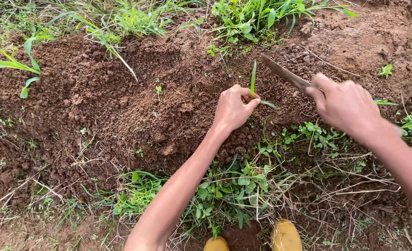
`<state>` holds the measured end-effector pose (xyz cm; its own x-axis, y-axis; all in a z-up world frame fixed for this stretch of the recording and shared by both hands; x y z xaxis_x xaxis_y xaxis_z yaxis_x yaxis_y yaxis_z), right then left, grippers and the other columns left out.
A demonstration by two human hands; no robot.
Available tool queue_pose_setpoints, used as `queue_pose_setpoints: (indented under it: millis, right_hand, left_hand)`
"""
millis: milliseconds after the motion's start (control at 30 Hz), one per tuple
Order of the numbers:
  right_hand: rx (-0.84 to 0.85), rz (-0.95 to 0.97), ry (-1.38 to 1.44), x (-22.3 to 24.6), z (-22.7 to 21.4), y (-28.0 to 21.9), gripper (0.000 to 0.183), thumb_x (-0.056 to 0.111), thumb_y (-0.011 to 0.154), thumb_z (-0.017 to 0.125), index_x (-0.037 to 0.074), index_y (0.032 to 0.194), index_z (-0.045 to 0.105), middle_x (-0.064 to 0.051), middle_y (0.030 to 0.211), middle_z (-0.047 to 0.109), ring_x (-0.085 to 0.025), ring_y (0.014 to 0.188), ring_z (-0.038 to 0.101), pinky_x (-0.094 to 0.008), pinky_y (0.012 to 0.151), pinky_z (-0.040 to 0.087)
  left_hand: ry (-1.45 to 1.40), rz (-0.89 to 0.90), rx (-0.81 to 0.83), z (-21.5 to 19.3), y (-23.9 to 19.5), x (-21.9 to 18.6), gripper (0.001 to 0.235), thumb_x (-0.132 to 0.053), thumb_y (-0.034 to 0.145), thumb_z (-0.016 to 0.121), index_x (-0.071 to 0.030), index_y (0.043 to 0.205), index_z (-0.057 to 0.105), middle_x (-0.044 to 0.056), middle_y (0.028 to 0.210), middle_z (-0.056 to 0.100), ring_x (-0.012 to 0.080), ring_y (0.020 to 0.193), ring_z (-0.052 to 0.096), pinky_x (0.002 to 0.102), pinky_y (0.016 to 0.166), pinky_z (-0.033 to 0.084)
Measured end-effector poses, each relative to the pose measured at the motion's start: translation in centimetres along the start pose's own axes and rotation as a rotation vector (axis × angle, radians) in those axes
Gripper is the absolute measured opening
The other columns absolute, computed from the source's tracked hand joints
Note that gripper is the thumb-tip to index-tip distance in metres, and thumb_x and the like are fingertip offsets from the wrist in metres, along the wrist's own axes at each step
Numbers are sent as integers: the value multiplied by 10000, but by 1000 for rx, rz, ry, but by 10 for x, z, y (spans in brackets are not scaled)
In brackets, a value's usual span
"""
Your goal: The person uses a small hand hoe to loosen the soil and remove weeds from a garden bed. They repeatedly scrape the soil surface and pull out unwanted plants by hand, clearing the area around small green seedlings.
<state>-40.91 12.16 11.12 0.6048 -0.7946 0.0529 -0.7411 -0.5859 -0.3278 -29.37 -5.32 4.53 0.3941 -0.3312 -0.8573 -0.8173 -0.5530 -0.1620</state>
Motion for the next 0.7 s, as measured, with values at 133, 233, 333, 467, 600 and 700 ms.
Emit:
queue_pose_setpoints:
  millis: [133, 233, 333, 467, 600, 700]
  right_hand:
    - [-50, -204, -216, 22, 11, 40, 307, 303, 1078, 290, 102, 929, 468, -6, 484, 440, -118, 329, 321, -269, 274, 310]
    - [-49, -269, -345, 22, 23, 37, 367, 387, 1073, 259, 116, 903, 440, 33, 447, 424, -96, 305, 334, -252, 284, 357]
    - [11, -282, -467, 9, 23, 26, 345, 401, 1058, 222, 152, 917, 414, 50, 424, 425, -83, 292, 352, -226, 282, 364]
    - [75, -356, -666, -11, 23, 31, 272, 396, 1039, 228, 220, 961, 420, 90, 448, 459, -40, 300, 376, -163, 271, 382]
    - [-177, -356, -605, 13, -9, 67, 401, 481, 1080, 194, 198, 938, 440, 79, 527, 535, -54, 325, 409, -183, 326, 408]
    - [-309, -556, -495, 65, -26, 96, 210, 288, 1097, 309, 188, 1085, 493, 27, 699, 618, -99, 419, 519, -224, 360, 509]
  left_hand:
    - [53, 154, -62, -2, -16, -1, 145, -203, 836, 670, -128, 951, 714, 101, 1028, 678, 47, 415, 446, 220, 428, 498]
    - [25, 224, -140, 0, -22, 10, 138, -166, 841, 666, -110, 960, 708, 146, 1032, 691, 154, 667, 525, 289, 577, 505]
    - [20, 247, -194, 0, -22, 12, 133, -155, 840, 669, -96, 954, 703, 181, 1058, 676, 274, 974, 681, 363, 735, 596]
    - [8, 210, -179, -6, -24, 15, 199, -210, 851, 657, -110, 1018, 698, 153, 1042, 676, 33, 350, 389, 181, 328, 466]
    - [-15, 222, -181, -3, -25, 17, 200, -200, 847, 656, -101, 1015, 698, 114, 986, 689, 118, 577, 622, 286, 629, 585]
    - [-42, 264, -200, -1, -28, 14, 153, -174, 862, 647, -83, 967, 711, 176, 1062, 683, 42, 332, 343, 163, 261, 298]
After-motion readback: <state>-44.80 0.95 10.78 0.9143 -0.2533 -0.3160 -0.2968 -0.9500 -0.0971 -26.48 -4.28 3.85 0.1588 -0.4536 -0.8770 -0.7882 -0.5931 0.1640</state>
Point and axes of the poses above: each hand's wrist, its own y-axis towards the middle knuckle, its own z-axis out of the palm, x = y × z, the point moved 6 cm from there along y, towards the middle knuckle
